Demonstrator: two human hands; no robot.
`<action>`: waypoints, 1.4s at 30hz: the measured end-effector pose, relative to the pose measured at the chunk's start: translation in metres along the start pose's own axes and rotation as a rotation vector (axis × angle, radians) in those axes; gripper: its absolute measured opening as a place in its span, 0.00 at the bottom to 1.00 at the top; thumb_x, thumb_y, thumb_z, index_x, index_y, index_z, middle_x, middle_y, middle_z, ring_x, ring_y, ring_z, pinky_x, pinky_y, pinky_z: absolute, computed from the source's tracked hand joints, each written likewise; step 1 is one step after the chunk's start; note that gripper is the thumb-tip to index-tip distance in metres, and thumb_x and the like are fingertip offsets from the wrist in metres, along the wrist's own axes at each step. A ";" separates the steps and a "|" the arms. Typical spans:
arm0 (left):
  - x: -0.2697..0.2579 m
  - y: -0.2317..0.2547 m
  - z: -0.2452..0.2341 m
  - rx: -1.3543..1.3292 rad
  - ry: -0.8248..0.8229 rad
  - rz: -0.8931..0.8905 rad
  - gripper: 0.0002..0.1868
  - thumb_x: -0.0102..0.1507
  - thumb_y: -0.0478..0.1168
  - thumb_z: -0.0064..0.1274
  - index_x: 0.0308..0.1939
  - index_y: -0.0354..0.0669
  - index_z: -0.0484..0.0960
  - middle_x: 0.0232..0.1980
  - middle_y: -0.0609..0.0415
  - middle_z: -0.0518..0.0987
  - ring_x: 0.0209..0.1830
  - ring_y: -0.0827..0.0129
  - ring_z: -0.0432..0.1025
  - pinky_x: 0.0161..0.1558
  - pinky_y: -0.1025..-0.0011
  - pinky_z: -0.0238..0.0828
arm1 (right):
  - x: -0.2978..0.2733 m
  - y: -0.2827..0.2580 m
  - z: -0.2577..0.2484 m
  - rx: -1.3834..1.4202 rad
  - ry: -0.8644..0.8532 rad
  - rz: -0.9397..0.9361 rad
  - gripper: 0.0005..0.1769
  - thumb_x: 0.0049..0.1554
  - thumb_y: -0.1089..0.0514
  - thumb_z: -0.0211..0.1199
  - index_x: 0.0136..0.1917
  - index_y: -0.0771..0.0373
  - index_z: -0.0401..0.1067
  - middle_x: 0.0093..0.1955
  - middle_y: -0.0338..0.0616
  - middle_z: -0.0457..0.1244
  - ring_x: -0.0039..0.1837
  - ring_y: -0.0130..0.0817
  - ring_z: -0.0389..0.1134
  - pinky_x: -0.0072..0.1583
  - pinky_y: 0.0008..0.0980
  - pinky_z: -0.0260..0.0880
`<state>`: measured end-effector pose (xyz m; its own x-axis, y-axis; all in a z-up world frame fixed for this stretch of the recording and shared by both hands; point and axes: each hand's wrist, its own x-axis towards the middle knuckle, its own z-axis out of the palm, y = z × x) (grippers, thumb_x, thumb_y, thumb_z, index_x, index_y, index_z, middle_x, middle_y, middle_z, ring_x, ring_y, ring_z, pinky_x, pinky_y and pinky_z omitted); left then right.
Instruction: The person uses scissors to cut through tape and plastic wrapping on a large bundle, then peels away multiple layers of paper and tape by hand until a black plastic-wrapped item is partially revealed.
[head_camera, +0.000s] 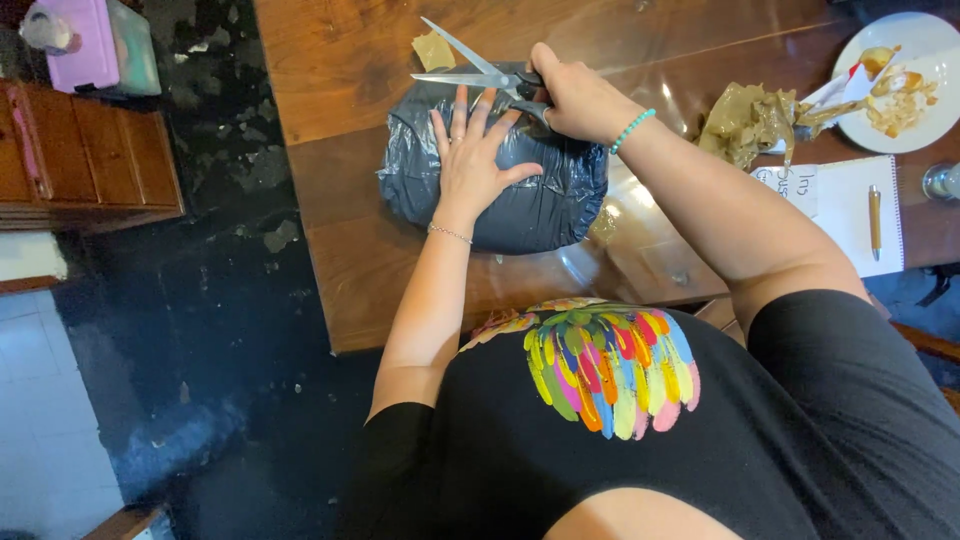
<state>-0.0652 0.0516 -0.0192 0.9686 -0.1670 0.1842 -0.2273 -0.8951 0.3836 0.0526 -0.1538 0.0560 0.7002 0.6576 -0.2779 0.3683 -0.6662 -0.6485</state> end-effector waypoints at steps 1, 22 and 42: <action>0.000 -0.001 0.003 0.000 0.003 -0.005 0.46 0.61 0.79 0.65 0.73 0.59 0.84 0.87 0.50 0.62 0.91 0.43 0.38 0.81 0.21 0.24 | 0.003 -0.001 0.001 -0.003 -0.003 -0.004 0.24 0.58 0.74 0.55 0.63 0.58 0.53 0.53 0.52 0.70 0.49 0.56 0.70 0.44 0.53 0.65; 0.000 0.002 0.005 -0.024 -0.057 -0.044 0.49 0.61 0.81 0.67 0.78 0.61 0.82 0.92 0.61 0.46 0.93 0.45 0.32 0.85 0.27 0.16 | 0.035 0.007 -0.003 -0.315 -0.229 -0.050 0.28 0.55 0.66 0.69 0.61 0.58 0.55 0.55 0.41 0.75 0.53 0.58 0.74 0.43 0.56 0.68; 0.000 0.004 0.007 -0.039 -0.001 -0.018 0.44 0.57 0.79 0.73 0.70 0.69 0.81 0.89 0.55 0.59 0.92 0.41 0.38 0.84 0.26 0.20 | 0.006 0.022 -0.006 -0.207 -0.121 -0.149 0.36 0.51 0.67 0.67 0.69 0.59 0.56 0.52 0.46 0.73 0.47 0.58 0.74 0.46 0.56 0.69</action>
<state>-0.0652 0.0453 -0.0237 0.9727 -0.1510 0.1761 -0.2132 -0.8814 0.4216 0.0687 -0.1663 0.0446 0.5557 0.7824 -0.2812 0.5872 -0.6088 -0.5335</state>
